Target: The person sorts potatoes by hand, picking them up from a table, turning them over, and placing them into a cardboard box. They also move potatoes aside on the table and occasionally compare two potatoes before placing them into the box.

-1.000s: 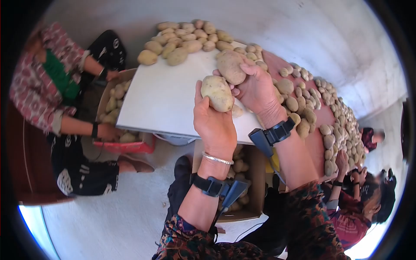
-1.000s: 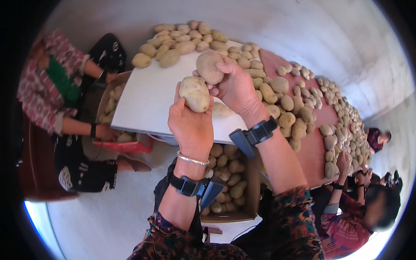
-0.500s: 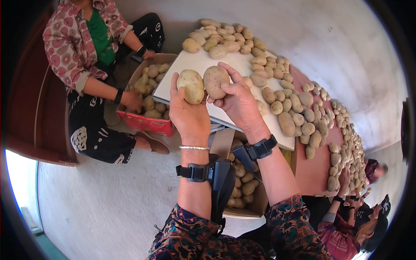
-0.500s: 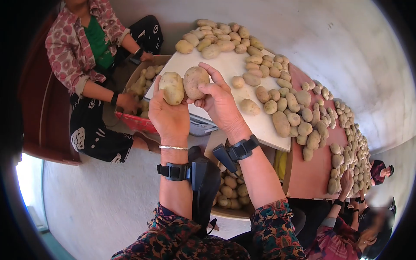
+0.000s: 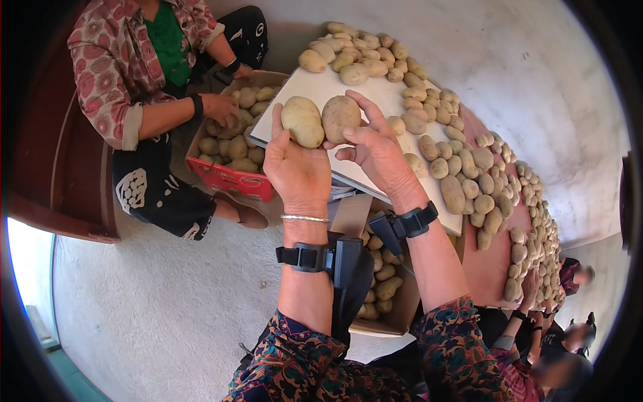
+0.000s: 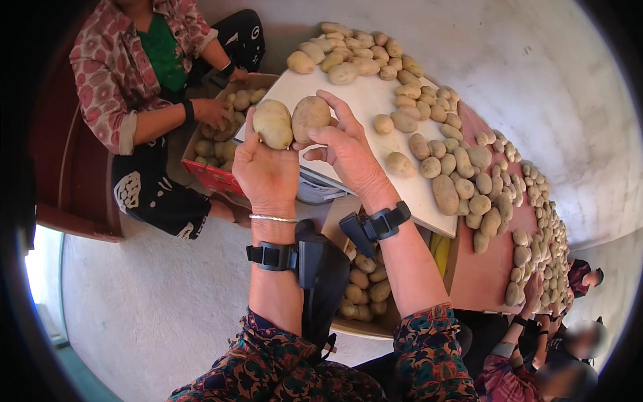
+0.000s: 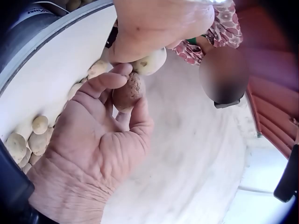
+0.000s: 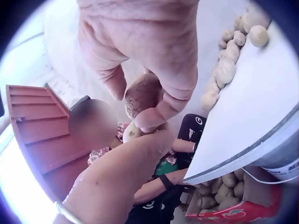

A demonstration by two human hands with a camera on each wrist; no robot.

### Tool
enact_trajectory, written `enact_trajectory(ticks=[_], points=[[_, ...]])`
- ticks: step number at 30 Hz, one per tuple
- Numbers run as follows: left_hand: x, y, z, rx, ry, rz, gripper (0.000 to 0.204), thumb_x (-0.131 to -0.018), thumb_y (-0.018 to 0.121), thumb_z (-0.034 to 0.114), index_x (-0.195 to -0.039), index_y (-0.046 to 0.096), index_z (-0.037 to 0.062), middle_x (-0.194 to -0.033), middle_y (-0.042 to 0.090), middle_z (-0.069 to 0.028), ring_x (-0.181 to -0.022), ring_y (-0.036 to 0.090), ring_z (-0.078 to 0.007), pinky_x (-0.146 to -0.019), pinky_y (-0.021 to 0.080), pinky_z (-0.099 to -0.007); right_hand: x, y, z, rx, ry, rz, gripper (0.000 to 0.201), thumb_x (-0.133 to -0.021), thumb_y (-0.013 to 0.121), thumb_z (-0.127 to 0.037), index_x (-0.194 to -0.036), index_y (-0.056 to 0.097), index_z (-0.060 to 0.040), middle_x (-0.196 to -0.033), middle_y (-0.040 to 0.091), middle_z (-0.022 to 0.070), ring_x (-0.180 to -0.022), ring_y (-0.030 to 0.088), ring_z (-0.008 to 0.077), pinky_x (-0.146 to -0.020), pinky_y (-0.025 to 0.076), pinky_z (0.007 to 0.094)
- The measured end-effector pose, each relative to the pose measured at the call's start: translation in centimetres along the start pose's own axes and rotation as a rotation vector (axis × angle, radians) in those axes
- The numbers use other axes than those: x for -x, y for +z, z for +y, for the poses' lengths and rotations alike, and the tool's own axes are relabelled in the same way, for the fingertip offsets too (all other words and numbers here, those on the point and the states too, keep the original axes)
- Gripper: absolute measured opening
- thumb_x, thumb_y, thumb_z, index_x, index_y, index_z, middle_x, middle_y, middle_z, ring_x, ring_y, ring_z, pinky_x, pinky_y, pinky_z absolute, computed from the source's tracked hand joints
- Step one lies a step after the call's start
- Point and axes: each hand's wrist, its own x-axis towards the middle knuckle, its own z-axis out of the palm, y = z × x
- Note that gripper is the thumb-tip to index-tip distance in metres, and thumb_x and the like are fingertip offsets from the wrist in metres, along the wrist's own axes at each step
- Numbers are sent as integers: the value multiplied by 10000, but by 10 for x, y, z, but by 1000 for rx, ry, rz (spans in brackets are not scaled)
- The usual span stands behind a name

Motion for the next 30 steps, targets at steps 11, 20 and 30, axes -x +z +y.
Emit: enact_trajectory(ticks=[11,20,30], points=[[-10,-3,3,-25,-56,66,488,-945,528,252,-1376,441,42,-1315,539,-115,-1155,536,-244,-875,468,-408,-7,5,1,169,-105,111,713,-801,671,-78,-1439,353,-85,-1116,606,121,-850,630,147,-645,464,247],[-16,2,-2,29,-88,140,480,-1001,472,330,-1393,434,55,-1304,547,-98,-1184,535,-234,-878,471,-360,-8,19,-21,390,-95,-28,661,-800,676,-48,-1400,402,-80,-1150,555,133,-864,626,119,-656,496,234],[-14,-10,-6,89,-100,-19,429,-1037,348,314,-1326,495,33,-1287,565,-119,-1131,561,-257,-914,473,-389,-11,19,-17,420,-63,12,629,-822,695,-97,-1389,426,-78,-1140,553,122,-864,629,137,-687,523,248]])
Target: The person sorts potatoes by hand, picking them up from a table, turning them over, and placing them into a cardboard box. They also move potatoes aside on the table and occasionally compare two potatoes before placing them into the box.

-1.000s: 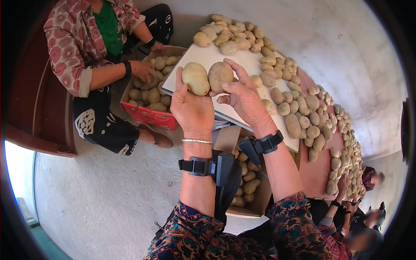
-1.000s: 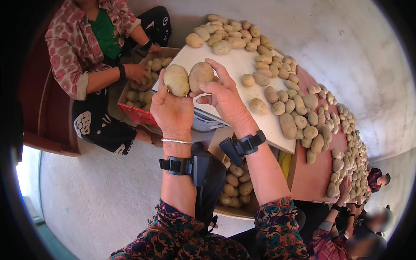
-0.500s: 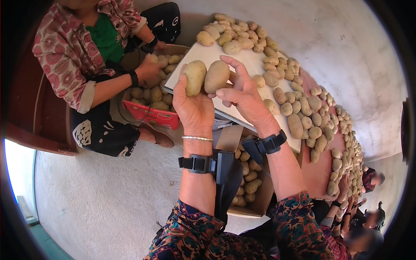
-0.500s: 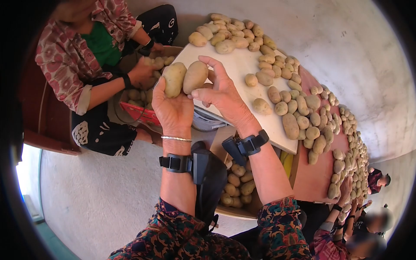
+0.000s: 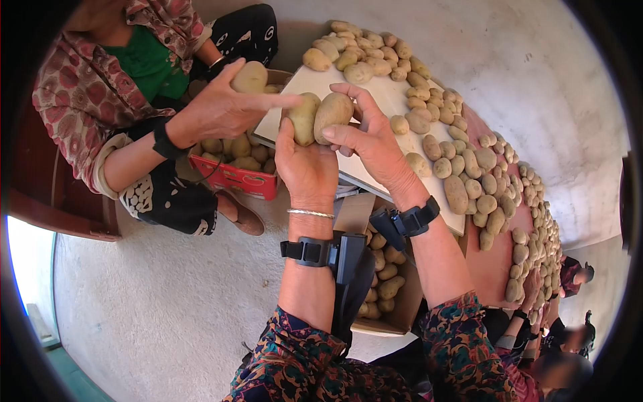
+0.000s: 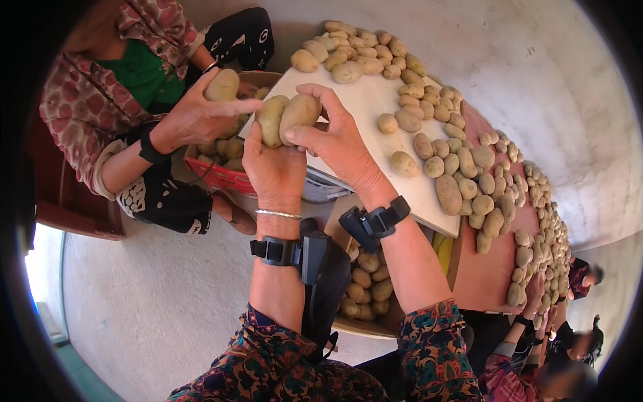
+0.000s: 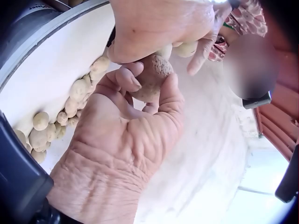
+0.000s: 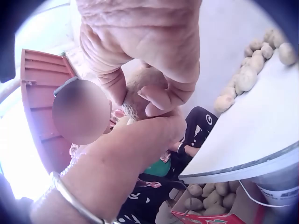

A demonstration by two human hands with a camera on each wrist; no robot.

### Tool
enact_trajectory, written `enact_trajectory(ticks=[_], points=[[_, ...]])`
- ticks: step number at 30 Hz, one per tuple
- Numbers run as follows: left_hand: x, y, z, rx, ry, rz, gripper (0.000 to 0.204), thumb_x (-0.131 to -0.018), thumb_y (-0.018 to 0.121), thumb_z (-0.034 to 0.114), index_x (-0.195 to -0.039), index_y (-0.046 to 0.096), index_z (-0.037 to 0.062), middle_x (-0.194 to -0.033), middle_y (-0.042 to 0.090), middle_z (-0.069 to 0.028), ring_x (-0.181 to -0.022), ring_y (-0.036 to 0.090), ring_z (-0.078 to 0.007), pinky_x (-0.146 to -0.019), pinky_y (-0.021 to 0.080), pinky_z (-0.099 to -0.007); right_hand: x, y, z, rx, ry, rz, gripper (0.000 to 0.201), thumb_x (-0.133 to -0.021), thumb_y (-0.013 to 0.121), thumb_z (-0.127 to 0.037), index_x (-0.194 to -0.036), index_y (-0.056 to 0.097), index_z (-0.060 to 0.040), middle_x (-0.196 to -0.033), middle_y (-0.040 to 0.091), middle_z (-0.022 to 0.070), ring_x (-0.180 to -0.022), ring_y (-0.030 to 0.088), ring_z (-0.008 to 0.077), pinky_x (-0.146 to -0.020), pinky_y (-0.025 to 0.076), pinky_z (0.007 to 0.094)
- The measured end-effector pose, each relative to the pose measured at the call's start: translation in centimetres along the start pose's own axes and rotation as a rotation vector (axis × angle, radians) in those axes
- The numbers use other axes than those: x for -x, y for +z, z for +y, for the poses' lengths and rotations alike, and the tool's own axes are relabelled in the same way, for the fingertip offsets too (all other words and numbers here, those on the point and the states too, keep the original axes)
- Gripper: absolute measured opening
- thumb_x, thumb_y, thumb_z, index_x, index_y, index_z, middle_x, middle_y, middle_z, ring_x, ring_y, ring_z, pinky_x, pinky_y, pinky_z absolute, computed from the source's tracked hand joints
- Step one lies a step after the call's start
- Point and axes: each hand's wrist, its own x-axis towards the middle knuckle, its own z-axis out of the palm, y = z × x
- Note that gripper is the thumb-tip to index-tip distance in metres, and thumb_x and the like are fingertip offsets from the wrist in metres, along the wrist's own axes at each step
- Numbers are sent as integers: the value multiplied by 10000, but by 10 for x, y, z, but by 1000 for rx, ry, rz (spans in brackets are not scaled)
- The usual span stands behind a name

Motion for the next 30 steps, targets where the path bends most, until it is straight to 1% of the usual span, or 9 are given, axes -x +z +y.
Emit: enact_trajectory(ticks=[1,4,6,7,9,13,15,22,30], points=[[1,-4,1,0,-1,0,429,-1037,348,314,-1326,495,33,-1287,565,-119,-1131,561,-257,-914,473,-389,2,-1,-1,0,1,1,629,-822,695,-97,-1389,426,-78,-1140,553,122,-864,629,137,-687,523,248],[3,1,4,42,-63,-51,432,-1041,324,319,-1321,498,39,-1282,565,-116,-1090,564,-250,-845,470,-375,6,-1,-3,-208,80,-31,635,-828,687,-113,-1403,423,-67,-1145,557,128,-840,629,140,-702,536,253],[4,11,0,-134,-24,83,405,-1044,350,374,-1301,494,97,-1202,576,-38,-1019,558,-179,-694,424,-308,5,-2,-1,-273,72,-39,664,-825,682,-113,-1426,404,-61,-1144,561,136,-823,630,148,-724,551,261],[4,12,-2,-135,-24,80,405,-1044,350,374,-1301,494,97,-1202,576,-38,-1019,558,-179,-694,424,-308,5,-3,2,-273,70,-39,664,-825,682,-113,-1426,404,-61,-1144,561,136,-823,630,148,-724,551,261],[8,13,-4,-52,-14,121,422,-1036,346,312,-1313,497,32,-1258,575,-114,-1065,583,-236,-806,492,-340,8,-4,4,-150,55,-8,652,-829,675,-105,-1424,411,-63,-1144,560,144,-820,631,156,-736,557,263],[4,7,-6,-25,-14,130,424,-1036,351,313,-1314,492,25,-1261,572,-122,-1091,579,-249,-827,493,-356,9,-4,6,-206,34,-13,627,-845,666,-121,-1418,418,-65,-1121,572,137,-816,630,156,-735,555,261],[4,5,-6,-29,-11,147,433,-1038,342,316,-1321,485,20,-1268,566,-128,-1130,566,-267,-859,487,-380,9,-5,5,-347,80,-42,576,-864,651,-142,-1396,444,-63,-1116,576,134,-831,630,154,-738,555,259],[8,11,-4,-94,-55,122,439,-1038,318,305,-1321,484,13,-1275,568,-117,-1139,567,-254,-875,488,-360,9,-10,9,-319,91,-45,602,-869,641,-150,-1418,408,-62,-1161,557,151,-885,634,166,-758,559,267],[6,12,-7,-84,-3,137,437,-1037,326,301,-1329,481,16,-1295,560,-117,-1174,553,-261,-957,464,-380,11,-11,2,-290,112,-68,633,-842,622,-157,-1428,400,-67,-1135,547,135,-899,621,178,-799,548,290]])
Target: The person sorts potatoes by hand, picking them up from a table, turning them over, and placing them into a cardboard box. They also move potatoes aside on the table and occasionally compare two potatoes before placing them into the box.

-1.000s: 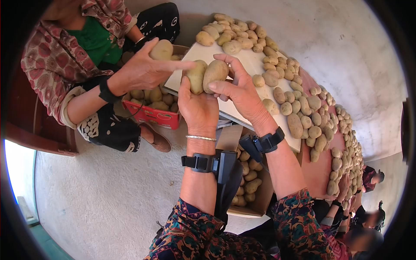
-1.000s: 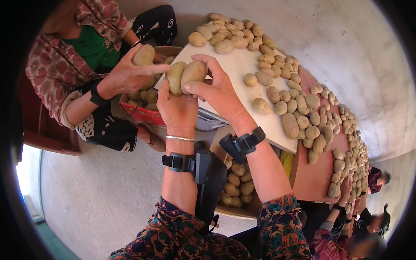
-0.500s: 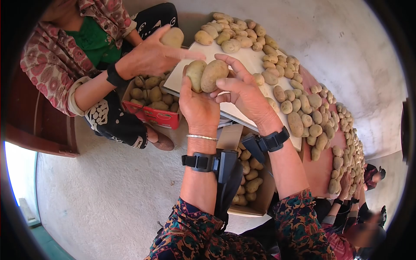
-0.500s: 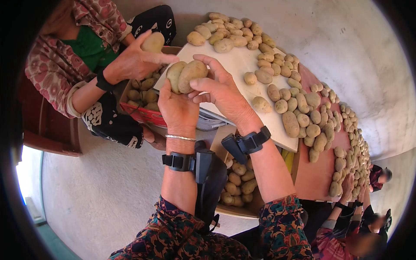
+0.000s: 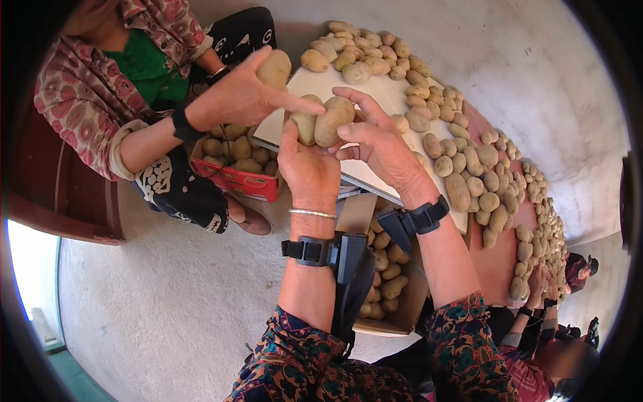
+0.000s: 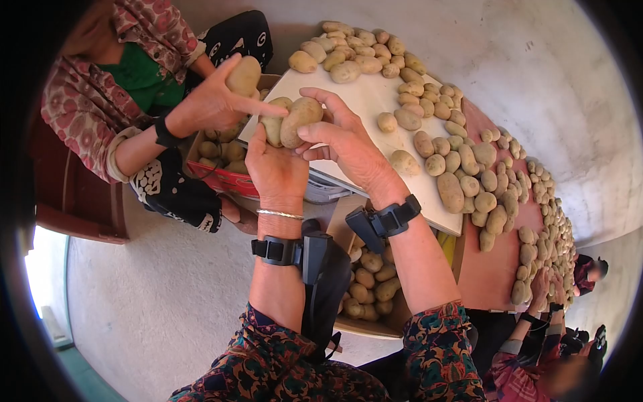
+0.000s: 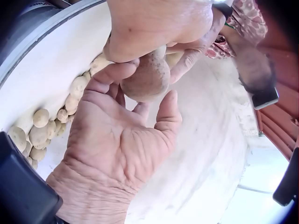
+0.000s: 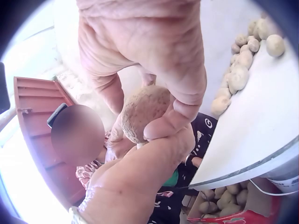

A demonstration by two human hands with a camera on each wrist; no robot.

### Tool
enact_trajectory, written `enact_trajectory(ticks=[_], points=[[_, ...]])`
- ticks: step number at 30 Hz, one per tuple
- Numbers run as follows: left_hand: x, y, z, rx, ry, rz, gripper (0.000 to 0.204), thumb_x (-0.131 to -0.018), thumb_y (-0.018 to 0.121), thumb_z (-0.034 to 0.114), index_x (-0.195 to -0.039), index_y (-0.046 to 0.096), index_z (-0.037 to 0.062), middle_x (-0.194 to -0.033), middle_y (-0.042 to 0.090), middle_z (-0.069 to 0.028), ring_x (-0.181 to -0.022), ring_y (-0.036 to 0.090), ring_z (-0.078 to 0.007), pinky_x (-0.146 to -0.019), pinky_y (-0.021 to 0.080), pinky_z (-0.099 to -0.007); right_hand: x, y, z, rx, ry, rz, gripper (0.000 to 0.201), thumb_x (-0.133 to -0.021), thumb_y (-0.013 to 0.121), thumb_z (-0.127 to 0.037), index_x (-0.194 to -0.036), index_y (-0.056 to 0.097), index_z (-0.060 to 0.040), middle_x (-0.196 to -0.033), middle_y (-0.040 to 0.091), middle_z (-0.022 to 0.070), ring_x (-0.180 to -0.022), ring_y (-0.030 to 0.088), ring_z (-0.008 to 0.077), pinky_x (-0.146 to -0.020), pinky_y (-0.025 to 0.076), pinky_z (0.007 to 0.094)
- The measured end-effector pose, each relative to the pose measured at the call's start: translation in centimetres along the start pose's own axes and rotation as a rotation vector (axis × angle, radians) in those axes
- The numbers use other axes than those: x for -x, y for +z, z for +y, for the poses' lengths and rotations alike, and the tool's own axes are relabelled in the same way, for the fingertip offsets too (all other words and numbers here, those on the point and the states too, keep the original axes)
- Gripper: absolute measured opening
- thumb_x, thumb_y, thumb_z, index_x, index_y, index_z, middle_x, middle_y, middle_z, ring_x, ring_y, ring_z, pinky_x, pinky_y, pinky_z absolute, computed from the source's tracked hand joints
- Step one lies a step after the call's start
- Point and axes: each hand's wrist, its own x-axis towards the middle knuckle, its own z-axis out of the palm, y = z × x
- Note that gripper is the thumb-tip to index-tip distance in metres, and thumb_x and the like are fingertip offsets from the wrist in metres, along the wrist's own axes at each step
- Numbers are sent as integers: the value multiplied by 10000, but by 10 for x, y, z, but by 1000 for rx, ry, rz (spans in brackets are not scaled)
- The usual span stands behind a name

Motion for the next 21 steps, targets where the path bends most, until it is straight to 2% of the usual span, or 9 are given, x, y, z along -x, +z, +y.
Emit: enact_trajectory(ticks=[1,3,9,13,16,18,19,21], points=[[-1,-2,0,0,-1,-2,437,-1037,326,301,-1329,481,16,-1295,560,-117,-1174,553,-261,-957,464,-380,0,-1,1,1,-2,1,633,-842,622,-157,-1428,400,-67,-1135,547,135,-899,621,178,-799,548,290],[-3,-9,-1,-21,-54,-28,421,-1041,355,308,-1385,426,76,-1305,528,-85,-1205,529,-252,-958,465,-395,-1,-3,5,65,32,48,623,-844,625,-186,-1422,418,-82,-1144,547,117,-889,613,168,-801,541,284],[-3,-6,-5,-25,-7,-57,529,-1043,366,319,-1501,286,65,-1394,463,-118,-1261,488,-276,-1006,441,-423,-1,-8,2,62,-1,6,588,-845,630,-231,-1394,458,-107,-1156,553,96,-898,597,148,-796,532,286],[-6,-6,-5,-48,15,-54,529,-1029,363,301,-1495,295,60,-1403,454,-130,-1276,471,-288,-1023,425,-438,-2,-4,0,79,26,52,582,-837,617,-224,-1388,464,-115,-1153,554,97,-906,595,148,-792,524,291],[-3,-7,-4,12,4,-56,540,-1006,373,276,-1493,298,55,-1389,462,-134,-1267,473,-293,-1010,436,-426,-4,-6,8,114,-27,84,559,-839,599,-212,-1372,471,-104,-1113,566,100,-891,597,153,-759,512,296],[-3,-9,-3,71,-7,-101,550,-987,383,260,-1491,301,56,-1379,468,-136,-1244,489,-287,-995,450,-402,-7,-10,14,-141,-58,69,538,-842,572,-209,-1357,469,-88,-1069,580,107,-872,596,177,-717,496,302],[-5,-12,-2,70,-6,-101,550,-987,383,260,-1491,301,56,-1379,468,-136,-1244,489,-287,-995,450,-402,-7,-12,13,-142,-58,68,538,-842,572,-209,-1357,469,-88,-1069,580,107,-872,596,177,-717,496,302],[-8,-14,0,157,-55,-164,552,-975,415,231,-1485,306,52,-1378,469,-136,-1233,496,-281,-1002,454,-392,-5,-16,12,-441,-72,33,569,-847,555,-226,-1383,430,-82,-1172,581,155,-913,568,191,-690,465,277]])
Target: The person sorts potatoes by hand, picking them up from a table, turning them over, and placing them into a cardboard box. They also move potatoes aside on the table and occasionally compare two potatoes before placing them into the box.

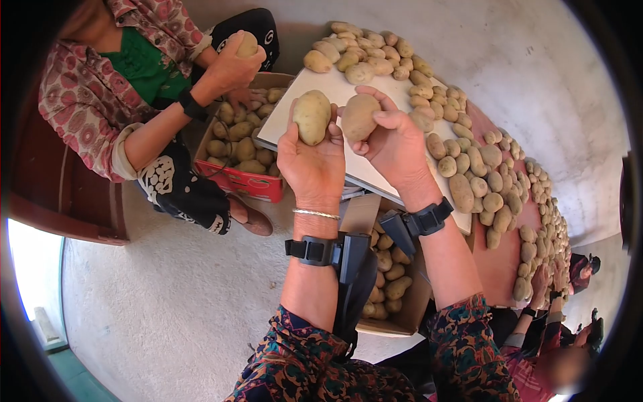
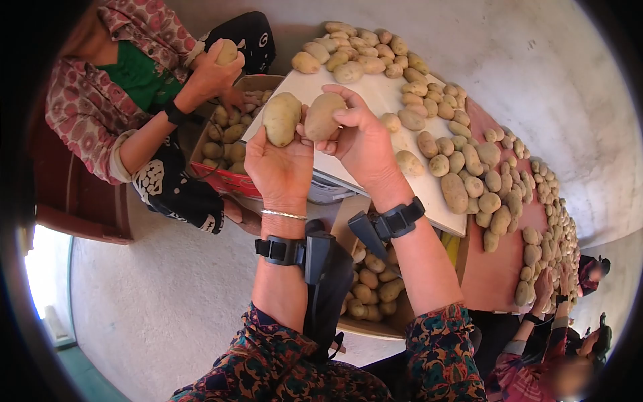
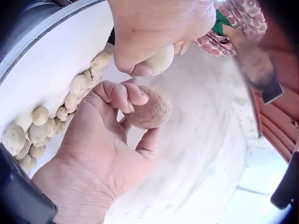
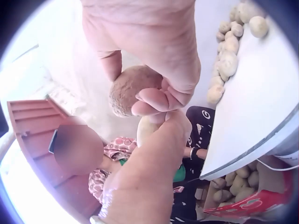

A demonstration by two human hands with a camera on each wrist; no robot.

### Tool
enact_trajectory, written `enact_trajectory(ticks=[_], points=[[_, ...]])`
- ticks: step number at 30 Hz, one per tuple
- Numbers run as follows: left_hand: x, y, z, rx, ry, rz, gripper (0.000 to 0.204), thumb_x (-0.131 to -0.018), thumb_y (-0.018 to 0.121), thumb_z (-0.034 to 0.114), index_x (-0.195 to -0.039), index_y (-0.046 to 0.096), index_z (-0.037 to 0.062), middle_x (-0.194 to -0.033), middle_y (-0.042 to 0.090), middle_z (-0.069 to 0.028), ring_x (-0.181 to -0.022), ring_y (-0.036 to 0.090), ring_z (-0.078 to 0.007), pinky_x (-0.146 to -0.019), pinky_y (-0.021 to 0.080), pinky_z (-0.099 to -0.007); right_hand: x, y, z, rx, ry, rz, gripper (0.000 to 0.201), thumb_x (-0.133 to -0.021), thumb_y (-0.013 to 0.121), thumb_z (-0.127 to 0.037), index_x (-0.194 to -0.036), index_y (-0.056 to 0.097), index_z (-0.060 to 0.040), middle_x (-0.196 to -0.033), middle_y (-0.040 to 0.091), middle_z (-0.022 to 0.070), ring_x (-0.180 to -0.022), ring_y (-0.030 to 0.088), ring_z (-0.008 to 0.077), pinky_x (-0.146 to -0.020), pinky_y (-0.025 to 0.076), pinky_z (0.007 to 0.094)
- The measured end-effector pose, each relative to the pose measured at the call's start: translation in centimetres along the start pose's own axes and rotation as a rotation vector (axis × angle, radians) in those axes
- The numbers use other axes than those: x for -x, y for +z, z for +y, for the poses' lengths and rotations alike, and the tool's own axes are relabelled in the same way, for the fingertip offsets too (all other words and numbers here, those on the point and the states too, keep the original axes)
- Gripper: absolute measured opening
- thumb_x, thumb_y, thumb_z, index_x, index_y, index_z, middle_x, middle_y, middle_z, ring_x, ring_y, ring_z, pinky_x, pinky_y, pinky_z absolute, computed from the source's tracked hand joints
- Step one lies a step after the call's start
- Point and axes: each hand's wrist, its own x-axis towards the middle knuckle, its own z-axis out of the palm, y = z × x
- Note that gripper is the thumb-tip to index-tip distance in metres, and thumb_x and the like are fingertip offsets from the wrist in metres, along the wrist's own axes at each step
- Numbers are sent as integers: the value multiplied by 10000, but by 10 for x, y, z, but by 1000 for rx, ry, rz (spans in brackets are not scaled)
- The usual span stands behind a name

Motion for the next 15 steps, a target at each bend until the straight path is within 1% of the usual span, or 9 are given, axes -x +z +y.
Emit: enact_trajectory(ticks=[1,3,4,6,7,8,10,14,15], points=[[0,2,1,-3,2,0,552,-975,415,231,-1485,306,52,-1378,469,-136,-1233,496,-281,-1002,454,-392,1,-2,-1,-3,0,-2,569,-847,555,-226,-1383,430,-82,-1172,581,155,-913,568,191,-690,465,277],[1,7,1,51,77,40,451,-953,489,133,-1385,421,19,-1347,498,-173,-1244,496,-307,-1030,446,-428,2,-6,-4,23,3,56,604,-822,578,-252,-1383,426,-87,-1205,575,198,-861,553,195,-653,439,272],[1,8,1,44,85,38,451,-953,489,133,-1385,421,19,-1347,498,-173,-1244,496,-307,-1030,446,-428,4,-8,-4,17,5,47,604,-822,578,-252,-1383,426,-87,-1205,575,198,-861,553,195,-653,439,272],[0,12,4,-155,230,49,668,-904,527,17,-1513,254,48,-1388,464,-131,-1259,485,-249,-1083,413,-402,6,-9,-2,52,5,80,620,-811,594,-255,-1384,427,-89,-1203,572,211,-808,531,184,-639,430,268],[-1,13,7,-151,259,63,748,-859,565,-65,-1520,227,27,-1394,458,-138,-1266,483,-229,-1104,395,-382,6,-8,-1,83,10,111,625,-807,601,-254,-1386,428,-90,-1202,572,212,-777,514,177,-633,427,262],[-3,14,12,-161,271,62,748,-859,565,-65,-1520,227,27,-1394,458,-138,-1266,483,-229,-1104,395,-382,5,-7,0,75,14,98,625,-807,601,-254,-1386,428,-90,-1202,572,212,-777,514,177,-633,427,262],[-5,13,19,-315,369,111,680,-841,560,-106,-1464,316,13,-1369,481,-146,-1255,496,-254,-1100,404,-410,7,-6,1,107,12,96,626,-806,606,-259,-1384,432,-94,-1194,577,207,-781,516,171,-634,428,258],[-6,9,29,-381,373,64,772,-815,604,-121,-1495,248,-34,-1371,473,-145,-1255,489,-224,-1077,412,-353,9,1,2,141,12,54,623,-811,625,-269,-1378,441,-88,-1182,590,195,-836,549,174,-655,444,259],[-6,8,28,-415,374,107,684,-827,598,-100,-1451,326,-26,-1342,499,-139,-1237,501,-225,-1054,431,-364,8,2,2,142,11,54,623,-811,625,-269,-1378,441,-88,-1182,590,195,-836,549,174,-655,444,259]])
